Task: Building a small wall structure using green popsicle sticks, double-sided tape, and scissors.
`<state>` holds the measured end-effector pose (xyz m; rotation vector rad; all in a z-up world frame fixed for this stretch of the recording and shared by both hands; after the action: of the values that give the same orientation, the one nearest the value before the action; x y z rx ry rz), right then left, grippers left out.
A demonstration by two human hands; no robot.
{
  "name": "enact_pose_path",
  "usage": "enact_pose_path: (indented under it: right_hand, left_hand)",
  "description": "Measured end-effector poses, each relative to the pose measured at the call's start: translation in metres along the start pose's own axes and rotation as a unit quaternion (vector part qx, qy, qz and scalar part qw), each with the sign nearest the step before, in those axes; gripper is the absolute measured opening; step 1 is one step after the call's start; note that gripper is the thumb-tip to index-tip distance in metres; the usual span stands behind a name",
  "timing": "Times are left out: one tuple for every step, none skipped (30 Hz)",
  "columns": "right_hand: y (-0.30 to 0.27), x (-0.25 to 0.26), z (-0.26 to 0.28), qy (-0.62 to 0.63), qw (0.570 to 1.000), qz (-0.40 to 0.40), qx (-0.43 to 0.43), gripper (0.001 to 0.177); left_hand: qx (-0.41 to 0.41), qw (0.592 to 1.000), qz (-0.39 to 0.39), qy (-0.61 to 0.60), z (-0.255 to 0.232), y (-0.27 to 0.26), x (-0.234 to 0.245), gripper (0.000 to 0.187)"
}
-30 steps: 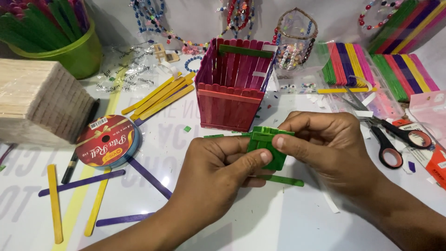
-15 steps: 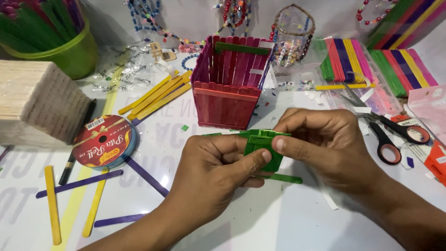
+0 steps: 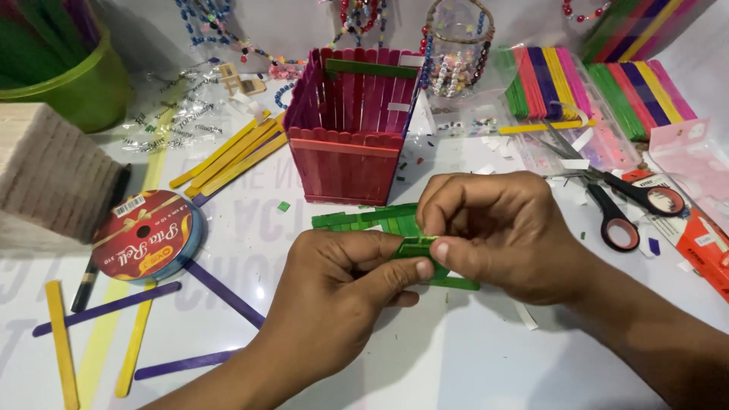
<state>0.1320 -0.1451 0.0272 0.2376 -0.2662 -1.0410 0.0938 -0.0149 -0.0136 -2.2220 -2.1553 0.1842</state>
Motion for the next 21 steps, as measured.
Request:
enact_pose_path:
  right_hand:
    - [-0.001, -0.002, 0.001, 0.003, 1.0, 0.0, 0.016, 0.014]
    - [-0.001, -0.002, 0.001, 0.003, 1.0, 0.0, 0.015, 0.014]
    - [-0.001, -0.002, 0.002, -0.004, 1.0, -0.009, 0.023, 0.012]
    - [-0.001, -0.001, 0.003, -0.01, 0.999, -0.016, 0.03, 0.01]
    - [-0.002, -0.003, 0.003, -0.01, 0.999, -0.016, 0.029, 0.01]
    - [-0.003, -0.002, 0.004, -0.031, 0.998, -0.037, 0.037, 0.006]
    - [-0.003, -0.001, 0.005, -0.052, 0.996, -0.059, 0.044, 0.003]
    - [-0.004, -0.002, 0.006, -0.051, 0.996, -0.058, 0.044, 0.003]
    - [-0.006, -0.001, 0.006, -0.06, 0.995, -0.072, 0.041, 0.007]
    - [-0.007, -0.001, 0.006, -0.069, 0.993, -0.086, 0.038, 0.011]
    - [-0.006, 0.0, 0.006, -0.068, 0.993, -0.085, 0.038, 0.011]
    - [-0.005, 0.002, 0.003, -0.057, 0.994, -0.092, 0.021, 0.009]
    - [-0.004, 0.005, 0.0, -0.046, 0.994, -0.098, 0.003, 0.007]
    - [-0.002, 0.008, 0.003, -0.046, 0.994, -0.098, 0.005, 0.007]
    - [-0.001, 0.012, -0.006, 0.014, 0.992, -0.106, -0.063, 0.011]
    - [-0.001, 0.015, -0.016, 0.073, 0.982, -0.115, -0.13, 0.017]
    - [0.001, 0.019, -0.016, 0.073, 0.982, -0.115, -0.128, 0.017]
    - [0.004, 0.022, -0.016, 0.086, 0.982, -0.113, -0.125, 0.03]
    - [0.007, 0.025, -0.016, 0.099, 0.981, -0.11, -0.121, 0.044]
    - [0.007, 0.028, -0.015, 0.1, 0.982, -0.108, -0.118, 0.044]
    - [0.008, 0.028, -0.011, 0.076, 0.988, -0.091, -0.097, 0.044]
  left_hand:
    - [0.004, 1.0, 0.003, 0.002, 0.001, -0.001, -0.001, 0.016]
    - [0.005, 1.0, 0.004, 0.002, 0.001, -0.001, -0.002, 0.016]
    - [0.029, 0.999, 0.0, -0.027, 0.004, -0.001, -0.003, 0.013]
    - [0.053, 0.997, -0.005, -0.057, 0.008, -0.001, -0.003, 0.013]
    - [0.054, 0.997, -0.005, -0.057, 0.009, -0.001, -0.004, 0.013]
    - [0.038, 0.998, -0.011, -0.058, 0.008, -0.001, -0.002, 0.013]
    - [0.023, 0.998, -0.017, -0.059, 0.006, -0.001, -0.001, 0.014]
    - [0.023, 0.998, -0.017, -0.059, 0.007, 0.0, 0.0, 0.014]
    - [0.017, 0.998, -0.017, -0.052, 0.008, 0.0, 0.0, 0.013]
    - [0.01, 0.999, -0.017, -0.046, 0.008, 0.0, 0.0, 0.013]
    - [0.011, 0.999, -0.018, -0.046, 0.005, 0.0, 0.001, 0.013]
    - [0.045, 0.997, -0.023, -0.053, 0.007, 0.0, 0.001, 0.014]
    - [0.078, 0.995, -0.027, -0.061, 0.01, 0.0, 0.002, 0.015]
    - [0.077, 0.995, -0.027, -0.061, 0.013, 0.001, 0.002, 0.015]
    - [0.093, 0.99, -0.025, -0.099, 0.018, 0.002, 0.001, 0.013]
    - [0.109, 0.984, -0.023, -0.137, 0.022, 0.003, -0.001, 0.016]
    - [0.107, 0.985, -0.023, -0.136, 0.022, 0.004, -0.001, 0.016]
    - [0.12, 0.978, -0.033, -0.166, 0.024, 0.005, 0.0, 0.012]
    - [0.133, 0.971, -0.043, -0.196, 0.025, 0.005, 0.001, 0.018]
    - [0.13, 0.971, -0.045, -0.195, 0.023, 0.006, 0.001, 0.018]
    - [0.134, 0.968, -0.056, -0.204, 0.023, 0.007, 0.003, 0.018]
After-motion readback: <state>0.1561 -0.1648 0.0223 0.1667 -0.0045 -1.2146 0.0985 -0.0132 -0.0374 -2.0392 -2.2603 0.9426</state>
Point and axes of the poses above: each hand's wrist, its own y-axis towards the middle knuckle, its own x-axis out of the back of the hand, z = x × y, the point moved 9 cm from there along y, towards the middle knuckle, and after that the axes turned 7 degrees about -z, right-handed, at the moved point
